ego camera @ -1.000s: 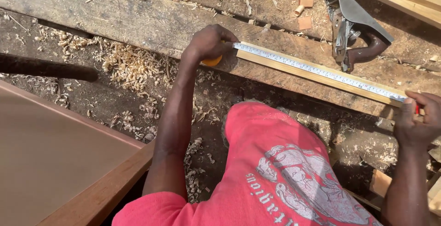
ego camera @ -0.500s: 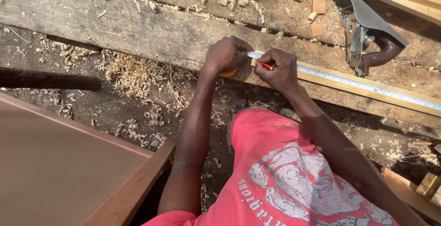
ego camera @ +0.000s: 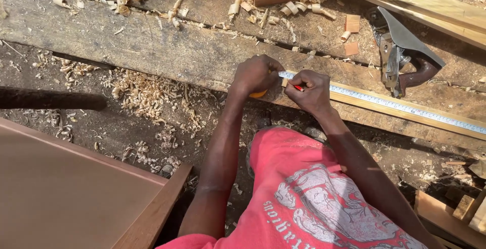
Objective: Measuring and marking wooden planks using a tape measure and pencil in a workshop environment.
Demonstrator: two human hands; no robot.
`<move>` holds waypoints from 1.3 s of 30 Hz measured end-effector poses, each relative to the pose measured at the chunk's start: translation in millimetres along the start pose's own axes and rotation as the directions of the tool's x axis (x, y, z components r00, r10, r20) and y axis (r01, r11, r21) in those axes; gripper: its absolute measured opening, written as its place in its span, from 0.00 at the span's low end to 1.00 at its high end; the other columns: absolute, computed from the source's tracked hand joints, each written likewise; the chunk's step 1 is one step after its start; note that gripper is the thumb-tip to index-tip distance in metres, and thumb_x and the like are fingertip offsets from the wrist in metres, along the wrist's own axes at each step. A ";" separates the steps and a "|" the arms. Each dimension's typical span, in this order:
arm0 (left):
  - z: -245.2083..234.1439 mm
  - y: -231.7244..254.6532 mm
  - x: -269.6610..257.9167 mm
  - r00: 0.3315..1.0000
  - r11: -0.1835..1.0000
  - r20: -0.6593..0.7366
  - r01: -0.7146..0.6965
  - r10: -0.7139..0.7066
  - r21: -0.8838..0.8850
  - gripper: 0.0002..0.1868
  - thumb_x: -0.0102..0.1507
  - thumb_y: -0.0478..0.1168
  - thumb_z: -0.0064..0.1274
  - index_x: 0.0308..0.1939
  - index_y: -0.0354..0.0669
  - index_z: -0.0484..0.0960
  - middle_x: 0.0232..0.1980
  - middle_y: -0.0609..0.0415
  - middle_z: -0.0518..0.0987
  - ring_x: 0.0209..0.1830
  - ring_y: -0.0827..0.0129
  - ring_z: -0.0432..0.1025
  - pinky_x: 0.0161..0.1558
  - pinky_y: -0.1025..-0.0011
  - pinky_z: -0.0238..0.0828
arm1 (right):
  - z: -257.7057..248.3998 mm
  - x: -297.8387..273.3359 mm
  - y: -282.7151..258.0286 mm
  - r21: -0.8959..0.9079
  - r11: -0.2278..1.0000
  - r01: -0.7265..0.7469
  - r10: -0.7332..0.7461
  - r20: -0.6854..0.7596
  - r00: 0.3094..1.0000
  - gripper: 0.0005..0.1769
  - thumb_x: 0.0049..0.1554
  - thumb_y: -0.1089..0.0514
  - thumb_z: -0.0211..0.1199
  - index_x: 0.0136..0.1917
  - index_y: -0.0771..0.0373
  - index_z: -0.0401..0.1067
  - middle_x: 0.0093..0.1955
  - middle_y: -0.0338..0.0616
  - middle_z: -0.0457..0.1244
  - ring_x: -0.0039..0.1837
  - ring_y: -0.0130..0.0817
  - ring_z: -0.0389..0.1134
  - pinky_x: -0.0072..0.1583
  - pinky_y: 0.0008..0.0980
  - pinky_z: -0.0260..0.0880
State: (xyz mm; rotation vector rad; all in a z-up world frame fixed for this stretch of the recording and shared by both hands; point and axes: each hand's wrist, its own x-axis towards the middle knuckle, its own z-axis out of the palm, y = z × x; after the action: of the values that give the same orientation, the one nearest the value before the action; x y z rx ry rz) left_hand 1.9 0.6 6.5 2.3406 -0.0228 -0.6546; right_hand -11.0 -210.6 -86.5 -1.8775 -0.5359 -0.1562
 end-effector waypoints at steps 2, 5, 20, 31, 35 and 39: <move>5.9 -3.1 3.1 1.000 1.000 -0.004 -0.001 0.001 0.004 0.14 0.59 0.46 0.52 0.43 0.65 0.91 0.45 0.51 0.87 0.52 0.43 0.79 0.58 0.47 0.74 | -3.9 -0.3 -8.0 0.023 1.000 -0.012 0.011 0.021 1.000 0.06 0.50 0.69 0.74 0.36 0.66 0.78 0.32 0.55 0.68 0.31 0.41 0.68 0.28 0.32 0.57; 11.9 -12.1 12.3 1.000 1.000 -0.011 -0.007 0.008 0.017 0.13 0.58 0.48 0.53 0.42 0.64 0.91 0.44 0.51 0.87 0.51 0.43 0.80 0.58 0.47 0.74 | -4.0 5.3 -14.3 0.061 0.998 -0.028 0.025 0.055 0.998 0.04 0.52 0.68 0.72 0.37 0.64 0.78 0.32 0.55 0.68 0.32 0.42 0.69 0.29 0.32 0.57; 129.7 83.7 37.3 0.721 0.876 0.551 -0.480 0.420 -0.039 0.20 0.59 0.47 0.55 0.55 0.54 0.81 0.55 0.58 0.84 0.52 0.62 0.77 0.48 0.62 0.70 | -228.0 -189.9 -20.5 0.242 0.970 0.024 0.157 -0.697 0.700 0.38 0.44 0.62 0.67 0.65 0.47 0.57 0.45 0.30 0.65 0.43 0.20 0.66 0.50 0.38 0.66; 431.6 140.8 103.2 0.334 0.835 0.779 -0.048 0.531 -0.549 0.09 0.61 0.35 0.51 0.36 0.33 0.86 0.25 0.46 0.83 0.16 0.68 0.71 0.17 0.73 0.64 | -329.5 -171.4 -40.1 -0.552 0.475 -0.685 0.243 -0.666 0.705 0.35 0.55 0.46 0.77 0.73 0.55 0.73 0.66 0.68 0.61 0.79 0.72 0.49 0.75 0.73 0.26; 445.8 171.8 114.7 0.359 0.690 0.611 -0.544 0.706 -0.477 0.14 0.66 0.49 0.49 0.47 0.56 0.89 0.60 0.52 0.85 0.57 0.57 0.79 0.58 0.59 0.70 | -377.6 -152.5 -7.6 -0.660 0.280 -0.697 0.639 -0.414 0.649 0.54 0.45 0.38 0.75 0.81 0.53 0.64 0.66 0.62 0.60 0.71 0.60 0.51 0.65 0.55 0.55; 408.9 182.5 96.7 0.330 0.808 0.750 -0.378 0.574 -0.452 0.15 0.70 0.51 0.47 0.50 0.51 0.84 0.28 0.59 0.76 0.18 0.74 0.58 0.22 0.72 0.58 | -431.8 -174.7 43.9 -0.730 0.336 -0.595 0.666 -0.263 0.698 0.42 0.45 0.46 0.79 0.73 0.52 0.75 0.53 0.59 0.69 0.58 0.54 0.63 0.54 0.47 0.63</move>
State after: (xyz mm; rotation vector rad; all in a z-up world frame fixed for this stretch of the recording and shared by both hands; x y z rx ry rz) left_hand -73.5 -411.3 -179.2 1.4109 -1.0461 -1.3736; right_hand -83.2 -669.0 -27.2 -2.8412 0.3698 0.2822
